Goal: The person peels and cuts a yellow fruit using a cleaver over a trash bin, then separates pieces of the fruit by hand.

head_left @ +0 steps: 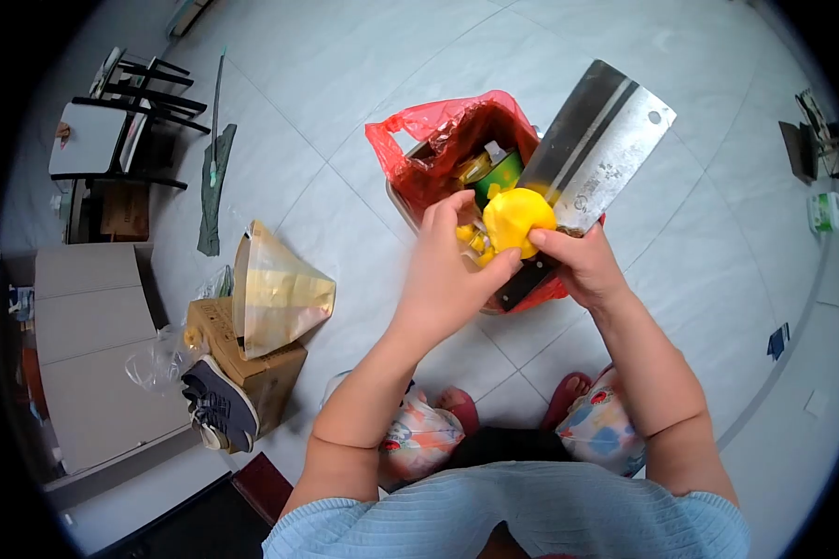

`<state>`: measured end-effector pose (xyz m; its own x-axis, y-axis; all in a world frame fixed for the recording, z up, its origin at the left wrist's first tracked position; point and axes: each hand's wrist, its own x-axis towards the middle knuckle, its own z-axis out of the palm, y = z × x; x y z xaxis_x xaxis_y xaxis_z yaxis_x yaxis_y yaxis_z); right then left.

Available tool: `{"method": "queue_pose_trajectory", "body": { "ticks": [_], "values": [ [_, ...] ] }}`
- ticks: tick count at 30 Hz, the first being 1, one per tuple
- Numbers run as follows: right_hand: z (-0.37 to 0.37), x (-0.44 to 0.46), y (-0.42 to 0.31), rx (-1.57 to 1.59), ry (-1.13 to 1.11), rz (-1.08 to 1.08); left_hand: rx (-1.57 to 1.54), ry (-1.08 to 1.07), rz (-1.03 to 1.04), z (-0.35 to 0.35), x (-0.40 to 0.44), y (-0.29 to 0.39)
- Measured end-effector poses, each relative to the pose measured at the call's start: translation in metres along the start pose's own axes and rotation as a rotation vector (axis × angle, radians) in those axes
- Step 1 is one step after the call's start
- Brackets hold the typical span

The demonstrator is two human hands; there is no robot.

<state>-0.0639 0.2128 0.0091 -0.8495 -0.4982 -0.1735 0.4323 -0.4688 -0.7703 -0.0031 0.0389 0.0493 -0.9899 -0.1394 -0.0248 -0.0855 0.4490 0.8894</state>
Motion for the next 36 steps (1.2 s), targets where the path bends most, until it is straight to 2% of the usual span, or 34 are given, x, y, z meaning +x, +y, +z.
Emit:
{"method": "queue_pose_trajectory", "body": {
  "ticks": [1,2,4,6,9,11,13,17,18,22,24,26,28,30,32,33,35,36],
  "values": [
    [0.000,0.000,0.000,-0.036,-0.006,0.009,-0.017,-0.037,-0.102,0.003,0.002,-0.005],
    [0.000,0.000,0.001,-0.071,-0.013,0.020,-0.017,-0.042,-0.103,0.005,0.003,-0.008],
    [0.004,-0.001,-0.002,-0.115,-0.015,0.027,-0.238,-0.103,-0.228,0.006,0.004,-0.009],
    [0.004,-0.001,-0.002,-0.275,-0.045,0.000,-0.162,-0.119,-0.195,0.004,0.004,-0.011],
    [0.007,-0.001,0.000,-0.263,-0.059,-0.079,-0.110,-0.131,-0.122,0.003,0.006,-0.023],
    [0.002,-0.002,0.000,-0.261,-0.066,-0.017,-0.137,-0.135,-0.086,0.003,0.005,-0.027],
    [-0.003,-0.004,0.001,-0.260,-0.074,0.047,-0.510,-0.176,-0.172,-0.001,0.004,-0.015],
    [0.000,-0.005,-0.007,-0.337,-0.057,-0.008,-0.681,-0.173,-0.274,-0.007,0.010,-0.015],
    [0.002,-0.005,-0.010,-0.355,-0.021,-0.052,-0.819,-0.217,-0.295,-0.009,0.013,-0.014],
    [0.017,-0.006,-0.017,-0.177,0.094,-0.212,-1.162,-0.281,-0.398,-0.012,0.014,-0.036],
    [0.014,-0.011,-0.019,-0.203,0.095,-0.200,-1.275,-0.330,-0.375,-0.010,0.016,-0.042],
    [0.010,-0.014,-0.020,-0.347,0.072,-0.291,-1.349,-0.277,-0.395,-0.005,0.016,-0.041],
    [0.008,-0.016,-0.018,-0.391,0.083,-0.329,-1.370,-0.270,-0.398,-0.002,0.016,-0.042],
    [0.008,-0.020,-0.014,-0.617,0.074,-0.351,-1.390,-0.256,-0.408,-0.002,0.015,-0.043],
    [0.017,-0.022,-0.013,-0.877,0.138,-0.625,-1.382,-0.334,-0.289,0.000,0.014,-0.045],
    [0.025,-0.024,-0.014,-0.905,0.125,-0.636,-0.994,-0.304,-0.261,0.002,0.012,-0.050],
    [0.030,-0.028,-0.017,-1.113,0.079,-0.748,-0.604,-0.274,-0.228,0.006,0.009,-0.057],
    [0.027,-0.029,-0.015,-1.110,0.080,-0.748,-0.736,-0.259,-0.292,0.006,0.009,-0.037]
  ]
}}
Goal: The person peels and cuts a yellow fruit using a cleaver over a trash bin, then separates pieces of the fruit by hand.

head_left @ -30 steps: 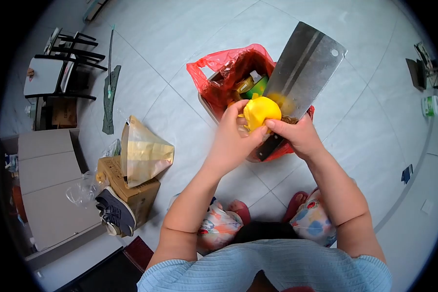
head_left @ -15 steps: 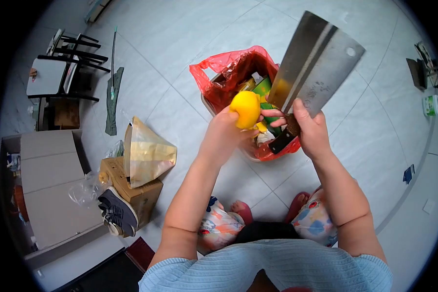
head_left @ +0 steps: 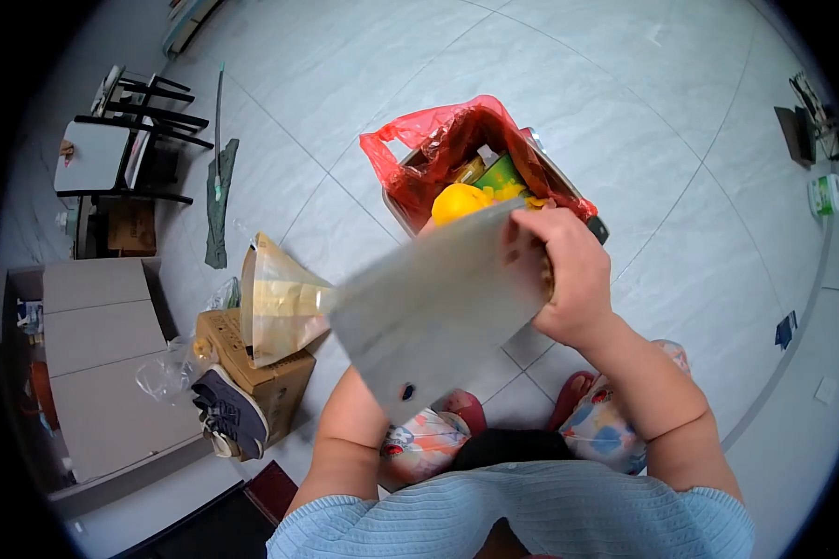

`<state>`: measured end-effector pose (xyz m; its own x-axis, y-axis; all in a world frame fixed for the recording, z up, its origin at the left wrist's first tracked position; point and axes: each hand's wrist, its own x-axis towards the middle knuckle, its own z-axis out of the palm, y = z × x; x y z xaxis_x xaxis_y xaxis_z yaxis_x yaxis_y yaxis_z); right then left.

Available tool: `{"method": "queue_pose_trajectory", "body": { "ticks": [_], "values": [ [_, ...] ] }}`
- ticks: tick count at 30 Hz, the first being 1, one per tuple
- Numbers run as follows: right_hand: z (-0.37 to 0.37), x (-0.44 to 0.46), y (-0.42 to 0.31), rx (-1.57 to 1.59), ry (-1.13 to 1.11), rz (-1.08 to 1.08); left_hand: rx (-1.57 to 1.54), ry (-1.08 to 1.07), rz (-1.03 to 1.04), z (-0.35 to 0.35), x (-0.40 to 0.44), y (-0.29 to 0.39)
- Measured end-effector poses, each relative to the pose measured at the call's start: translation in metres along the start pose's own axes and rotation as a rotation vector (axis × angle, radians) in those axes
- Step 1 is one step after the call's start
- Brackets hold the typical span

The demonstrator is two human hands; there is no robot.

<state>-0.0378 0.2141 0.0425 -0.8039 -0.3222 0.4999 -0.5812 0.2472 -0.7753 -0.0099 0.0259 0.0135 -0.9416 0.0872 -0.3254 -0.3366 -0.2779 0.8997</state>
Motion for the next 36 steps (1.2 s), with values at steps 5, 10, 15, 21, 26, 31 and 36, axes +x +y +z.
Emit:
{"method": "queue_pose_trajectory", "body": {
  "ticks": [5,10,15,21,26,31,36],
  "values": [
    [0.011,-0.015,0.003,-0.208,-0.066,-0.210,-0.239,-0.054,0.067,-0.005,0.010,-0.003],
    [0.011,-0.015,0.007,-0.199,-0.051,-0.217,-0.200,0.164,0.080,0.020,0.006,0.013],
    [0.010,-0.016,0.011,-0.217,-0.066,-0.222,-0.183,0.177,0.114,0.030,0.004,0.014],
    [0.012,-0.017,0.013,-0.261,-0.053,-0.256,-0.171,0.162,0.156,0.019,0.002,0.001],
    [0.012,-0.016,0.016,-0.292,-0.060,-0.267,-0.212,0.128,0.185,0.008,0.003,-0.016],
    [0.014,-0.015,0.017,-0.300,-0.029,-0.271,-0.262,0.074,0.192,0.007,0.006,-0.019],
    [0.008,-0.011,0.021,-0.334,-0.015,-0.253,-0.484,0.000,0.074,0.002,0.005,-0.009]
  ]
}}
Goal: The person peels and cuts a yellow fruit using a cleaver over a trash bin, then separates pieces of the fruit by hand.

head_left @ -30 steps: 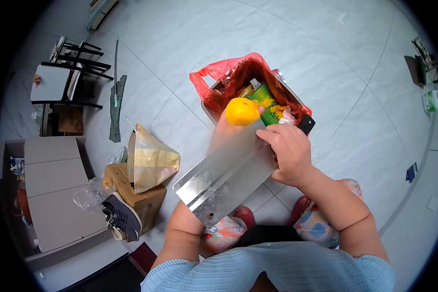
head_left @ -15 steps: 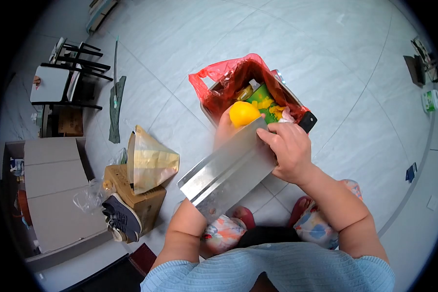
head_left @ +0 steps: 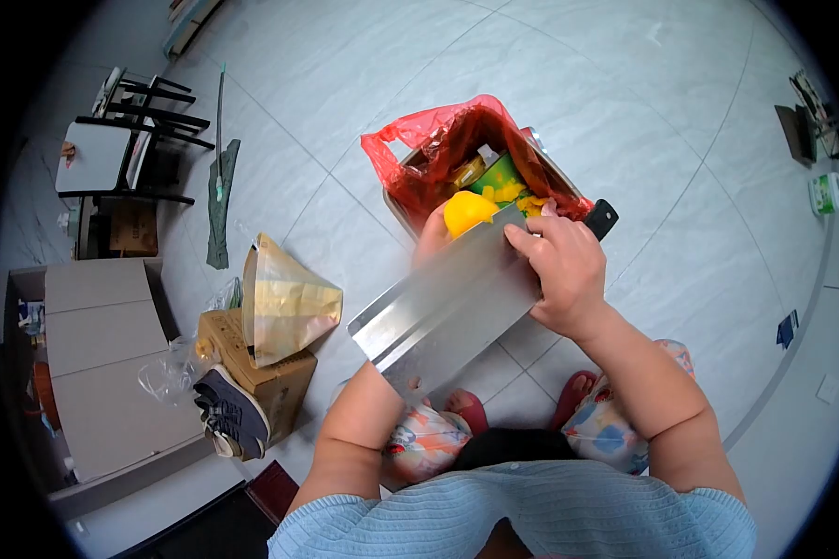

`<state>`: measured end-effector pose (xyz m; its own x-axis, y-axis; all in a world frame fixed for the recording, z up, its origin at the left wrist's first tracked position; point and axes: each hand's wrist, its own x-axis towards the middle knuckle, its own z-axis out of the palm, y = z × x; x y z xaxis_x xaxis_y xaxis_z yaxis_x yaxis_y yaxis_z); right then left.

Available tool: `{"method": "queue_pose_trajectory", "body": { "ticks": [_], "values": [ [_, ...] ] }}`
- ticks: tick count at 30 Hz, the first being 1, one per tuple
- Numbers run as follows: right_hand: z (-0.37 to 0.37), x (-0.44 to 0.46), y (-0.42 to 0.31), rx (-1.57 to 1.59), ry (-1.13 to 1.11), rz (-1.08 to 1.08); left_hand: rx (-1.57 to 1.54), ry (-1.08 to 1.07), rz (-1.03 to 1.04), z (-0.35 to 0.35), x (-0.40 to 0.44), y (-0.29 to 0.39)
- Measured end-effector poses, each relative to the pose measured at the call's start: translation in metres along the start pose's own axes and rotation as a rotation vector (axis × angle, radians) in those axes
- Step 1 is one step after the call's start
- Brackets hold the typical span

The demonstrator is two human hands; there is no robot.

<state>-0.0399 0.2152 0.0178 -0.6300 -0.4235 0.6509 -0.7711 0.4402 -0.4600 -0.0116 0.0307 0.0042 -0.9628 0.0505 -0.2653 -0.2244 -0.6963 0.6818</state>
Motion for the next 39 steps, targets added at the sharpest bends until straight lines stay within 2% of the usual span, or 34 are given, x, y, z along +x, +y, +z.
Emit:
{"method": "queue_pose_trajectory", "body": {
  "ticks": [1,5,7,11,13,16,20,28,32,35,37,39],
  "values": [
    [0.000,0.000,0.001,0.000,-0.001,0.001,-0.217,-0.074,-0.123,-0.002,0.000,0.003],
    [-0.001,0.001,0.004,0.017,0.031,0.006,-0.207,-0.122,-0.068,0.000,0.001,-0.002],
    [-0.001,0.002,0.003,0.036,0.034,0.023,0.331,0.089,0.119,0.001,-0.002,-0.005],
    [-0.001,0.000,0.005,0.026,0.013,-0.058,0.272,0.078,0.139,0.015,-0.009,0.002],
    [-0.001,-0.001,0.006,0.033,-0.007,-0.112,0.516,0.119,0.072,0.022,-0.010,0.009],
    [-0.001,-0.002,0.006,0.015,0.026,-0.128,0.410,0.060,0.118,0.017,-0.009,0.005],
    [-0.005,0.001,0.009,0.002,0.058,-0.037,0.384,0.090,0.089,0.019,-0.010,0.005],
    [-0.006,0.003,0.018,-0.005,0.067,-0.017,0.534,0.102,0.115,0.011,-0.006,0.007],
    [-0.004,0.001,0.011,0.061,0.017,-0.097,0.425,0.066,0.086,0.018,-0.013,0.008],
    [-0.003,0.000,0.015,0.043,0.004,-0.071,0.461,0.049,0.117,0.012,-0.010,0.007],
    [-0.002,0.000,0.018,0.021,0.048,-0.048,0.611,0.083,0.213,0.006,-0.007,0.005],
    [-0.005,0.002,0.017,0.021,0.045,-0.023,0.536,0.054,0.209,0.004,-0.005,0.005]
  ]
}}
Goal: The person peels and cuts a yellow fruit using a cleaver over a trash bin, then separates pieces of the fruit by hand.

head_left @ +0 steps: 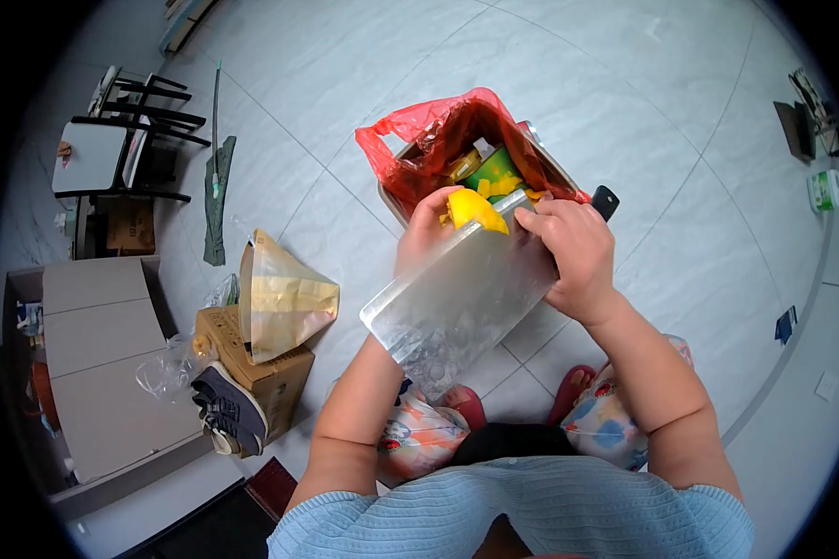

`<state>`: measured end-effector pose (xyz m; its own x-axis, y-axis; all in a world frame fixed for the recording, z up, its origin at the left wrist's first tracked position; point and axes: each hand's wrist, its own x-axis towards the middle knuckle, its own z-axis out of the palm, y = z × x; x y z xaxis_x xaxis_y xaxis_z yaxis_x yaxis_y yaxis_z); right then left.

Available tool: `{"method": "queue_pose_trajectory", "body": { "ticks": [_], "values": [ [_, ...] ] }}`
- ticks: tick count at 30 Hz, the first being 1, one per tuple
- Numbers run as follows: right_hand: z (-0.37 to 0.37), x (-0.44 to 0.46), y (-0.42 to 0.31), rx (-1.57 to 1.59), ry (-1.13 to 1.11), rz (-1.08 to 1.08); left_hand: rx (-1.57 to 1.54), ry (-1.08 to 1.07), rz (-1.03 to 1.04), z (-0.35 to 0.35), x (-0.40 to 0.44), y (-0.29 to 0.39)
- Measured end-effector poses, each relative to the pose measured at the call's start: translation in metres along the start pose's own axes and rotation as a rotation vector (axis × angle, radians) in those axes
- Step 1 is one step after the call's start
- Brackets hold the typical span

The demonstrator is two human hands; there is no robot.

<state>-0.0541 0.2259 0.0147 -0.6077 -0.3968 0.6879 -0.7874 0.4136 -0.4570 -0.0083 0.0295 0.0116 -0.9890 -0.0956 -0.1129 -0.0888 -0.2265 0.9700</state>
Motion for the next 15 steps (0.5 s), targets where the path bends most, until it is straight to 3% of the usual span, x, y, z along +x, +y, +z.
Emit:
{"method": "queue_pose_trajectory", "body": {
  "ticks": [3,5,6,10,15],
  "values": [
    [0.000,0.002,0.000,0.008,0.007,0.041,-0.081,-0.010,-0.043,-0.004,0.000,0.000],
    [0.000,0.003,0.003,0.012,0.018,0.055,0.091,-0.005,0.013,-0.008,0.000,-0.004],
    [0.000,0.001,0.006,0.008,0.011,0.069,-0.057,-0.032,-0.013,-0.008,0.000,-0.002],
    [0.002,0.002,0.008,0.049,0.036,0.056,-0.134,-0.086,0.047,-0.009,0.001,-0.002],
    [-0.002,0.005,-0.004,0.069,-0.018,-0.009,0.032,-0.027,0.136,-0.002,-0.003,0.003]
  ]
}}
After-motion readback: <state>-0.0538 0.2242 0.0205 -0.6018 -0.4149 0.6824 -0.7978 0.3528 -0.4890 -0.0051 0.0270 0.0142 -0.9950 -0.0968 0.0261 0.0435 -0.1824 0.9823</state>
